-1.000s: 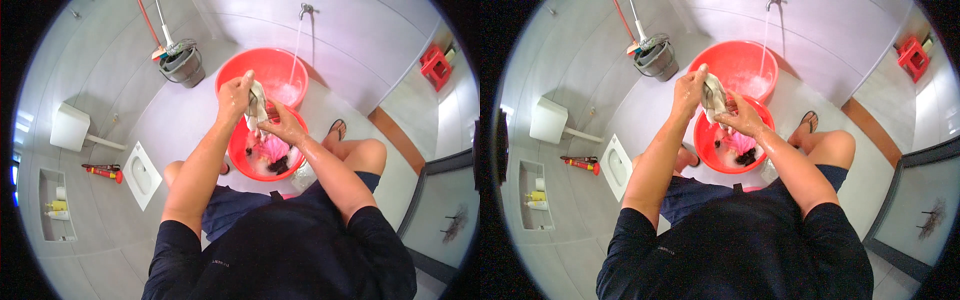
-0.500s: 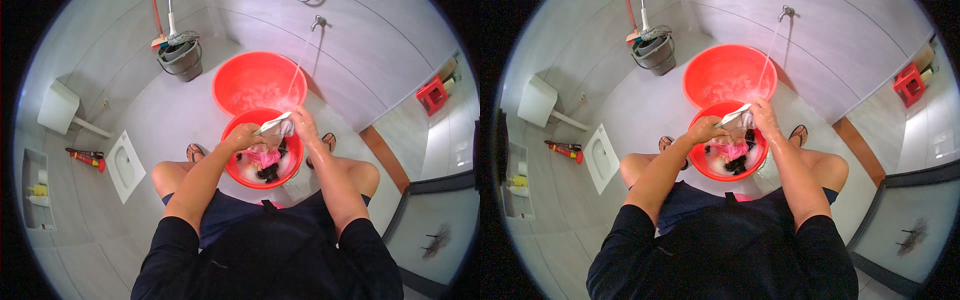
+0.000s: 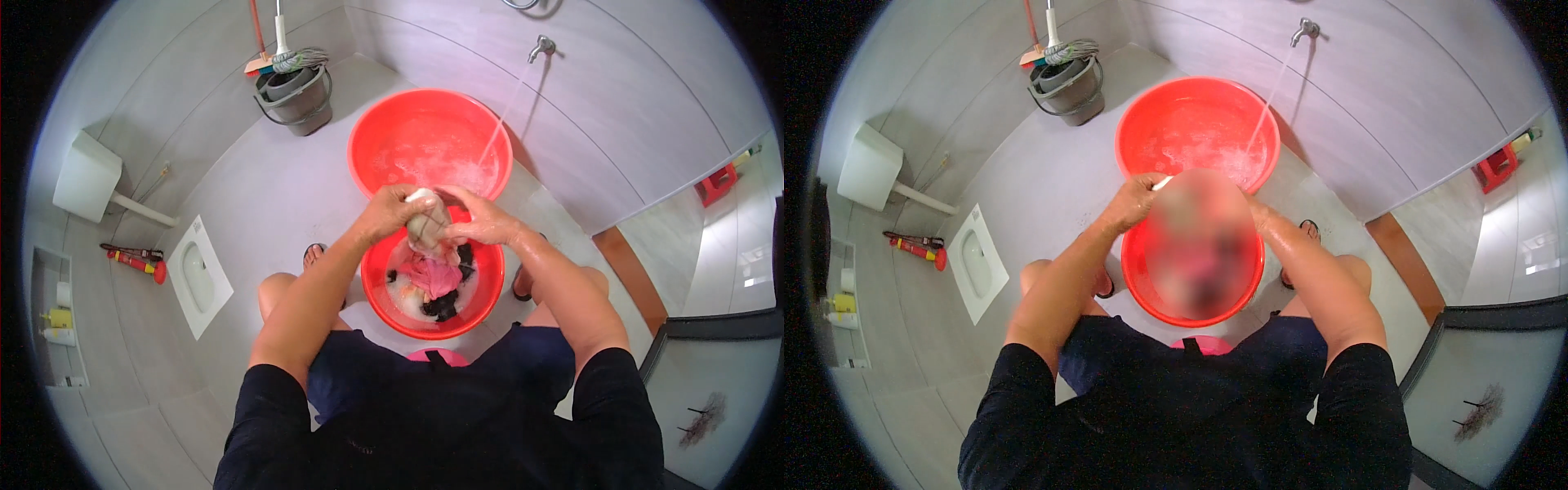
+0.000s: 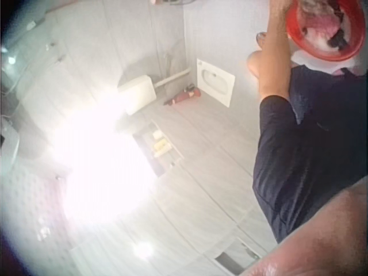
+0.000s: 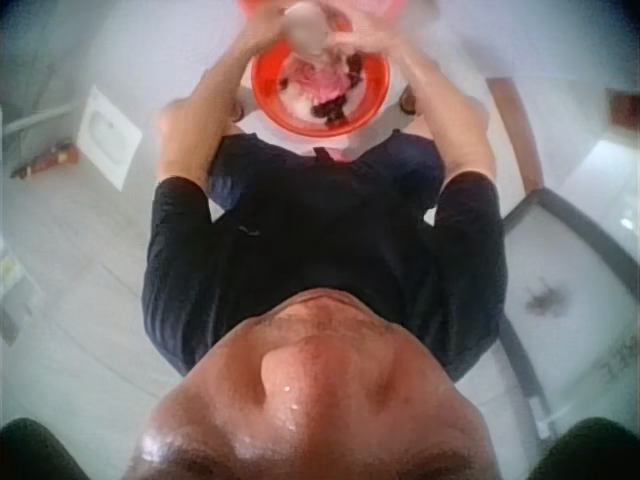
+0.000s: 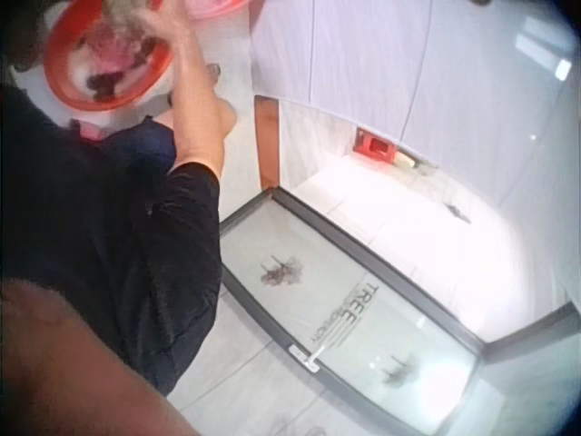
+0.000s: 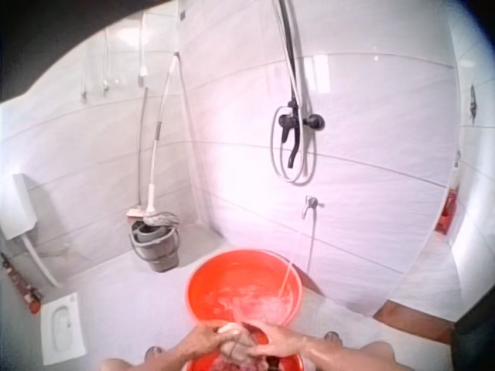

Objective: The person washes clothes by scrubbing garments by hand in a soapy bucket, wringing out each piece, and transferring them into a water-filled basin.

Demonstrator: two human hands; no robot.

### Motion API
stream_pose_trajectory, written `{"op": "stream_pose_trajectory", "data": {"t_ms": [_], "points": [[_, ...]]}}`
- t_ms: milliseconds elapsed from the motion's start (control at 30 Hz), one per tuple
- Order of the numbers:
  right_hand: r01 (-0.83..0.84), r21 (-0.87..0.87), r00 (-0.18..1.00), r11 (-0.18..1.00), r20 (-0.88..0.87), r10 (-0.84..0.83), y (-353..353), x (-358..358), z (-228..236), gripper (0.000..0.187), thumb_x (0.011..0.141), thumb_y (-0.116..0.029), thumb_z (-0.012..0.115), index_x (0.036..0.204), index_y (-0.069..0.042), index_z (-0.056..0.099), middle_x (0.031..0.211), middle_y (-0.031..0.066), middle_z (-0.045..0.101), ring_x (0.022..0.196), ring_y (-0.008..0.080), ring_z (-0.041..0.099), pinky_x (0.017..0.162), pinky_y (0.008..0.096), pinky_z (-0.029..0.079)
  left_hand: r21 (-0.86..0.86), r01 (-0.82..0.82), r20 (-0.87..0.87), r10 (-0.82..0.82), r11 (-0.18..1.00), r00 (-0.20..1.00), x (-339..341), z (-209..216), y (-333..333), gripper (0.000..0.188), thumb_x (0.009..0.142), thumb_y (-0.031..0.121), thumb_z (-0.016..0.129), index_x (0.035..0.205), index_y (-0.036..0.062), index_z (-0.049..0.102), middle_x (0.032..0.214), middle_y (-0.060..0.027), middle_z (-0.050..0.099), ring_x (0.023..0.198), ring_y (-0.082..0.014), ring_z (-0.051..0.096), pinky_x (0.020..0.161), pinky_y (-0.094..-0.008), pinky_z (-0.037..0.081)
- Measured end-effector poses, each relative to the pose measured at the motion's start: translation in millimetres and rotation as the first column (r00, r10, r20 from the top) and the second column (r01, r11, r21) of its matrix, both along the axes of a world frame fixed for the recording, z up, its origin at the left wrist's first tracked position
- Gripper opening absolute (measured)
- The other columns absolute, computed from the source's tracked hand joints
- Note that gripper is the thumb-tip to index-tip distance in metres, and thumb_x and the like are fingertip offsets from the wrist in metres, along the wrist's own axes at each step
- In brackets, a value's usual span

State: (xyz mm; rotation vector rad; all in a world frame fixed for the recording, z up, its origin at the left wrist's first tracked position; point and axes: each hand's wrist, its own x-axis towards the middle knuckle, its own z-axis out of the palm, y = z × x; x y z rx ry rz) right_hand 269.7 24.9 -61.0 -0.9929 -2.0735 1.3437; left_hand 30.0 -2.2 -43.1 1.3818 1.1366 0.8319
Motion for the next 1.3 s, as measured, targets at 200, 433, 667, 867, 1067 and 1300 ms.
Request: {"op": "stream_pose_trajectory", "data": {"t_ms": [200, 433, 667, 867, 1067, 1300], "points": [[0.141, -0.09, 0.984, 0.986, -0.094, -0.15, 18.5, -16.7, -9.0, 0.027, 0.091, -0.018, 0.075, 0.109, -0.001, 0.063, 0.094, 0.0039, 0.066, 0.087, 0.0113, 0.061, 0.076, 0.0293, 0.052, -0.126, -0.249, 0.178, 0.269, 0.96, 0.947, 34.0, -19.0, 18.8, 0.026, 0.097, 0.023, 0.066, 0.104, -0.0019, 0.07, 0.086, -0.0043, 0.069, 0.076, -0.0105, 0.062, 0.069, -0.0268, 0.052], [0.462, 0.187, 0.824, 0.867, -0.451, -0.342, 17.7, -76.8, -20.6, 0.023, 0.087, -0.013, 0.075, 0.082, -0.003, 0.055, 0.079, 0.0028, 0.057, 0.073, 0.0102, 0.053, 0.066, 0.0289, 0.045, -0.553, -0.236, 0.573, 0.57, 0.799, 0.589, 39.9, -78.0, 50.3, 0.024, 0.099, 0.022, 0.063, 0.11, 0.0012, 0.067, 0.086, -0.0048, 0.064, 0.075, -0.0137, 0.06, 0.068, -0.0275, 0.051], [0.663, 0.157, 0.749, 0.732, -0.158, -0.644, 51.8, -84.1, -38.8, 0.022, 0.081, -0.007, 0.068, 0.068, -0.001, 0.052, 0.063, 0.0116, 0.052, 0.059, 0.0205, 0.054, 0.058, 0.0379, 0.047, -0.532, -0.135, 0.653, 0.506, 0.836, 0.564, 79.3, -119.0, 67.4, 0.027, 0.104, 0.027, 0.051, 0.103, 0.003, 0.063, 0.075, -0.0053, 0.052, 0.071, -0.0192, 0.056, 0.062, -0.0331, 0.047], [0.711, -0.216, 0.636, 0.669, -0.209, -0.743, 68.8, -77.4, -30.0, 0.021, 0.08, -0.003, 0.061, 0.063, -0.003, 0.049, 0.059, 0.0066, 0.051, 0.059, 0.0121, 0.052, 0.053, 0.0346, 0.045, -0.281, -0.35, 0.397, 0.44, 0.894, 0.805, 88.6, -191.5, 76.6, 0.024, 0.102, 0.024, 0.045, 0.093, 0.0064, 0.059, 0.072, -0.0028, 0.051, 0.065, -0.0157, 0.052, 0.057, -0.0342, 0.045], [0.726, -0.317, 0.579, 0.61, -0.196, -0.791, 61.7, -84.5, -38.2, 0.021, 0.079, -0.001, 0.06, 0.062, -0.003, 0.047, 0.057, 0.004, 0.05, 0.058, 0.0101, 0.051, 0.052, 0.0322, 0.043, -0.32, -0.006, 0.921, 0.312, 0.948, 0.234, 67.9, -187.4, 67.4, 0.027, 0.1, 0.026, 0.049, 0.089, 0.004, 0.059, 0.078, -0.0069, 0.056, 0.068, -0.0187, 0.054, 0.056, -0.0393, 0.045], [0.62, 0.349, 0.783, 0.703, -0.338, -0.522, 5.9, -119.1, -40.1, 0.033, 0.087, -0.02, 0.068, 0.065, -0.001, 0.051, 0.06, 0.0109, 0.056, 0.061, 0.0121, 0.056, 0.057, 0.0335, 0.047, -0.128, 0.136, 0.992, 0.128, 0.982, 0.013, 46.8, -181.6, 49.4, 0.047, 0.103, 0.045, 0.047, 0.102, 0.0002, 0.061, 0.089, -0.0096, 0.06, 0.076, -0.0214, 0.059, 0.064, -0.0411, 0.05]]}}
